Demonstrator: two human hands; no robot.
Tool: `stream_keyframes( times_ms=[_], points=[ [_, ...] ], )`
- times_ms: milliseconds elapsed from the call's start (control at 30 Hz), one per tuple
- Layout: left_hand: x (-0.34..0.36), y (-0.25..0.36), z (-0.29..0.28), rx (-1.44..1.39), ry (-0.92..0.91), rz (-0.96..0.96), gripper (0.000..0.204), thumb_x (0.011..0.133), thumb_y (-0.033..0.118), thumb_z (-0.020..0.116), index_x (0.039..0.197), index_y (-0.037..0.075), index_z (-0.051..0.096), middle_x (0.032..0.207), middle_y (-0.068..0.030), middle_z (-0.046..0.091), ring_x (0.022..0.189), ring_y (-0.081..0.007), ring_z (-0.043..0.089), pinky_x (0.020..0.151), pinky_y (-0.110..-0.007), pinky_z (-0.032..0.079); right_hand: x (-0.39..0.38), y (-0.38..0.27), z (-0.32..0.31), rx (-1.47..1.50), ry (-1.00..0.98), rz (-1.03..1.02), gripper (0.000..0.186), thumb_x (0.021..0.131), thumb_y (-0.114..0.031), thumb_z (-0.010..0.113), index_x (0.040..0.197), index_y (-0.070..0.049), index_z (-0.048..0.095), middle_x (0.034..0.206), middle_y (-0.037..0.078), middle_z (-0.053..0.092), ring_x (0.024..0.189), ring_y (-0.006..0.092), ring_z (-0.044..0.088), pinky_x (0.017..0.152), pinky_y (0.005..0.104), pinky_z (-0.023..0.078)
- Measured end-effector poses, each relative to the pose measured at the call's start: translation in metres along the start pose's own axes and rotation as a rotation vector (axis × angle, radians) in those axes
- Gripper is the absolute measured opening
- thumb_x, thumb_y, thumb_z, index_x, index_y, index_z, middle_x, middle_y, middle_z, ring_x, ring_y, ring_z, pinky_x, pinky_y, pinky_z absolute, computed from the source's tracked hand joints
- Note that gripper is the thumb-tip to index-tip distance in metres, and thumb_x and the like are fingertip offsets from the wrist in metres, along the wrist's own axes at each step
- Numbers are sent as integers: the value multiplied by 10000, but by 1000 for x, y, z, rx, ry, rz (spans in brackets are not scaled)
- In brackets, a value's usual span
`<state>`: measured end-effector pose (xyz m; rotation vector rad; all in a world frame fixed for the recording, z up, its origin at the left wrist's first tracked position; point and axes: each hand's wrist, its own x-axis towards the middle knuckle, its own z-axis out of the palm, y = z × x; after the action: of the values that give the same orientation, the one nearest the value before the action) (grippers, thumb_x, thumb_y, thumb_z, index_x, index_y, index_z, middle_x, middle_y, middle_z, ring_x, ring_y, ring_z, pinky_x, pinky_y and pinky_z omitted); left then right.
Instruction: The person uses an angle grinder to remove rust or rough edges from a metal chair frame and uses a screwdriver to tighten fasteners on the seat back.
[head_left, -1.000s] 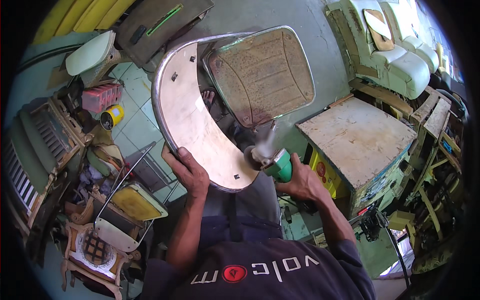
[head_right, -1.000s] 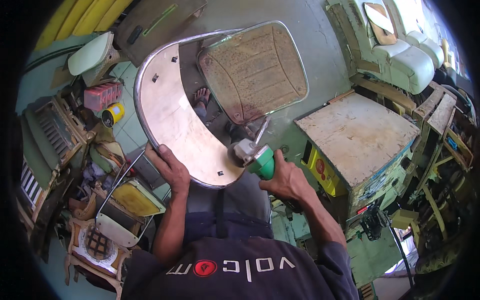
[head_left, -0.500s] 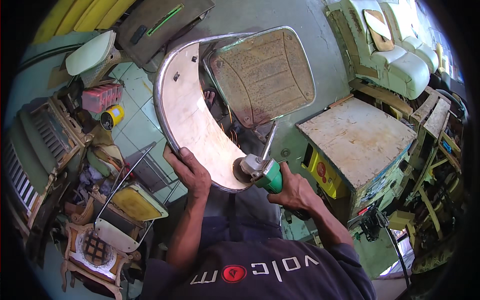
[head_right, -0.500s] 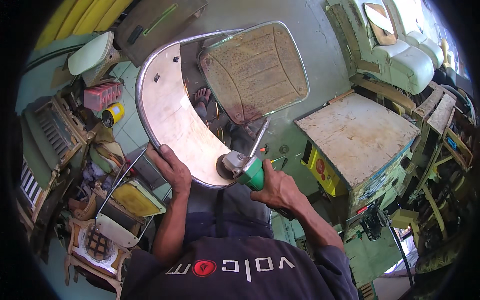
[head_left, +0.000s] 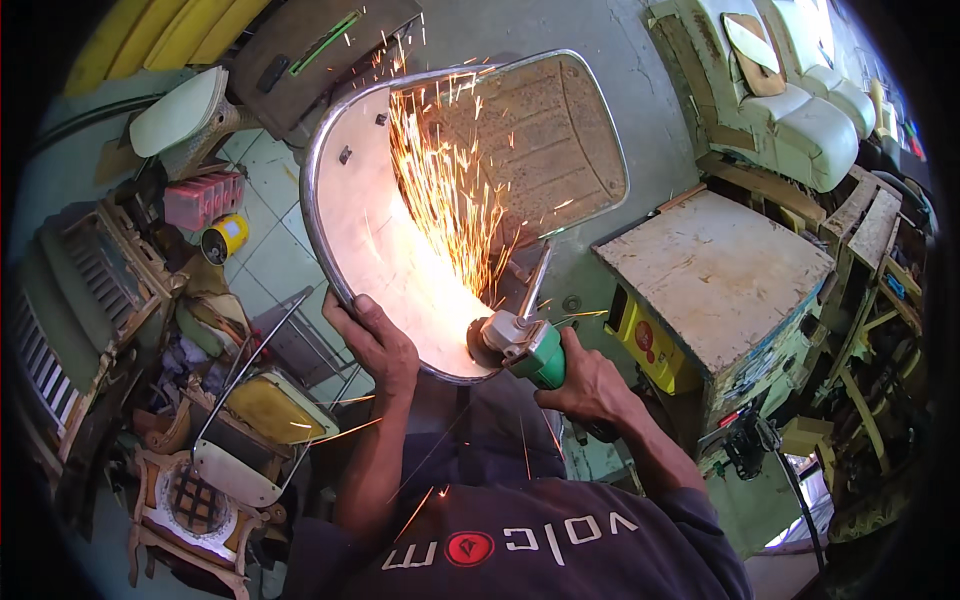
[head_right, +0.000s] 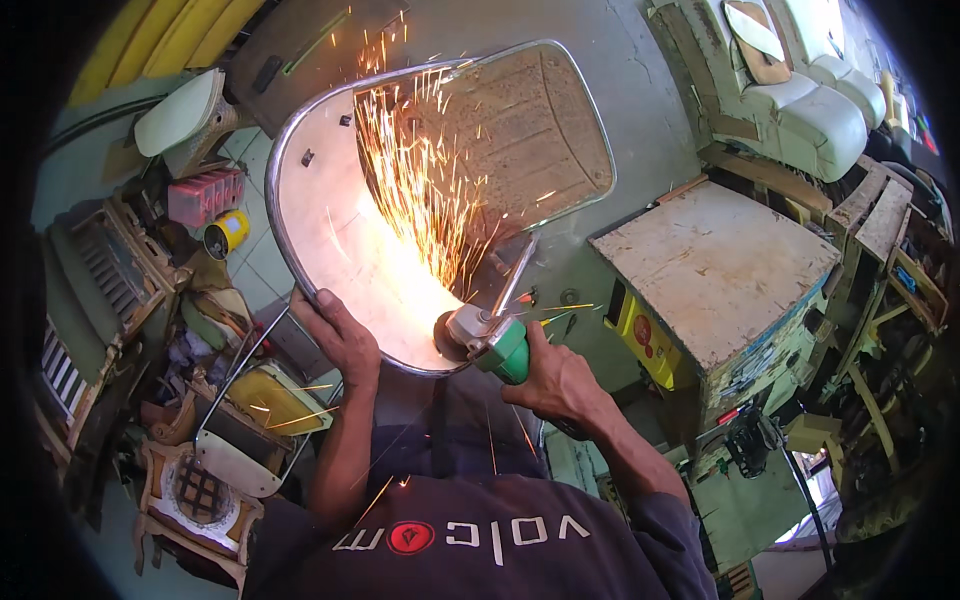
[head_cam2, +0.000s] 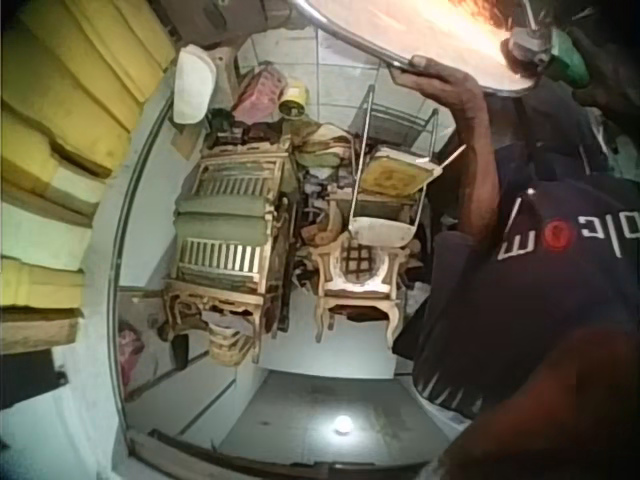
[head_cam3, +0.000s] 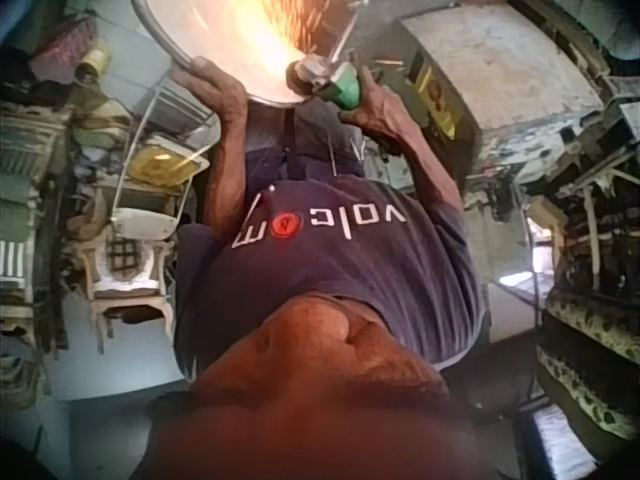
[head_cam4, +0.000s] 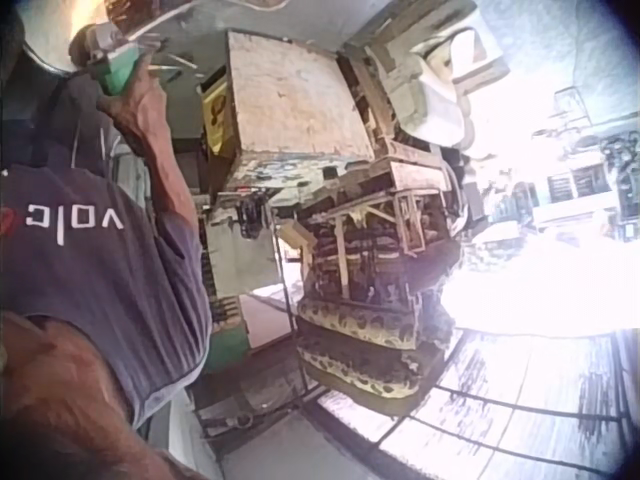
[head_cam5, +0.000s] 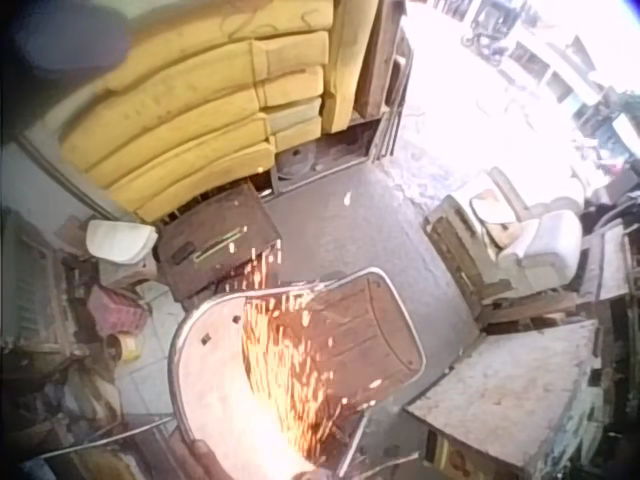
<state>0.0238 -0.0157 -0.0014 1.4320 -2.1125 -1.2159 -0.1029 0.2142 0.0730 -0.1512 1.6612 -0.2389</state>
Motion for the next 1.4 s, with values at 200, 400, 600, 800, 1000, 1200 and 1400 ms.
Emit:
stream_keyframes(
  times_ms=[200, 400, 600, 800, 1000, 1200, 1400],
  points=[
    [-3, -2, -2, -5, 5, -21, 535, 1114, 397, 417, 1388, -60, 379, 1212, -182, 504, 1062, -238, 509, 953, -388, 433, 1, -1, -4, -3, 16, -11, 744, 725, -365, 765, 1248, 29, 411, 941, 359, 688, 910, 532, 687, 867, 569, 534],
    [-1, -2, -2, 17, -10, 22, 526, 1118, 391, 407, 1400, -53, 376, 1271, -200, 505, 1154, -268, 526, 1012, -403, 427, 2, -2, -5, -20, 7, -35, 755, 724, -377, 765, 1258, 26, 415, 935, 355, 688, 907, 531, 689, 866, 569, 535],
    [-1, 0, -4, 55, -12, -4, 515, 1123, 376, 409, 1382, -68, 386, 1224, -215, 516, 1076, -264, 527, 963, -389, 435, 2, -2, -2, -16, -7, -36, 727, 730, -375, 764, 1235, 16, 418, 942, 360, 686, 917, 540, 683, 863, 573, 532],
    [0, 2, 2, 39, 45, 41, 495, 1123, 355, 412, 1368, -75, 399, 1127, -198, 522, 986, -257, 507, 899, -391, 438, -1, -1, 3, 5, 4, -5, 783, 705, -346, 785, 1309, -5, 421, 964, 361, 690, 935, 538, 683, 876, 563, 541],
    [-1, -1, 1, 53, 46, 29, 486, 1121, 341, 416, 1371, -75, 398, 1093, -188, 516, 944, -249, 494, 871, -378, 439, -1, -1, 3, 6, 4, -22, 742, 719, -363, 778, 1257, 1, 418, 969, 358, 688, 941, 535, 680, 874, 568, 530],
    [-1, 2, 0, 74, 26, -10, 479, 1119, 334, 419, 1373, -73, 404, 1096, -180, 518, 954, -242, 492, 880, -378, 437, -2, -5, 0, 5, -7, -16, 722, 730, -369, 778, 1234, 1, 417, 976, 356, 686, 957, 536, 675, 885, 568, 523],
    [0, 3, 0, 49, 28, 12, 496, 1120, 352, 412, 1378, -72, 406, 1139, -181, 516, 997, -239, 503, 928, -384, 430, -1, -4, -1, 13, -12, -26, 705, 735, -356, 776, 1224, 1, 416, 973, 355, 684, 955, 533, 676, 884, 567, 524]
  ],
)
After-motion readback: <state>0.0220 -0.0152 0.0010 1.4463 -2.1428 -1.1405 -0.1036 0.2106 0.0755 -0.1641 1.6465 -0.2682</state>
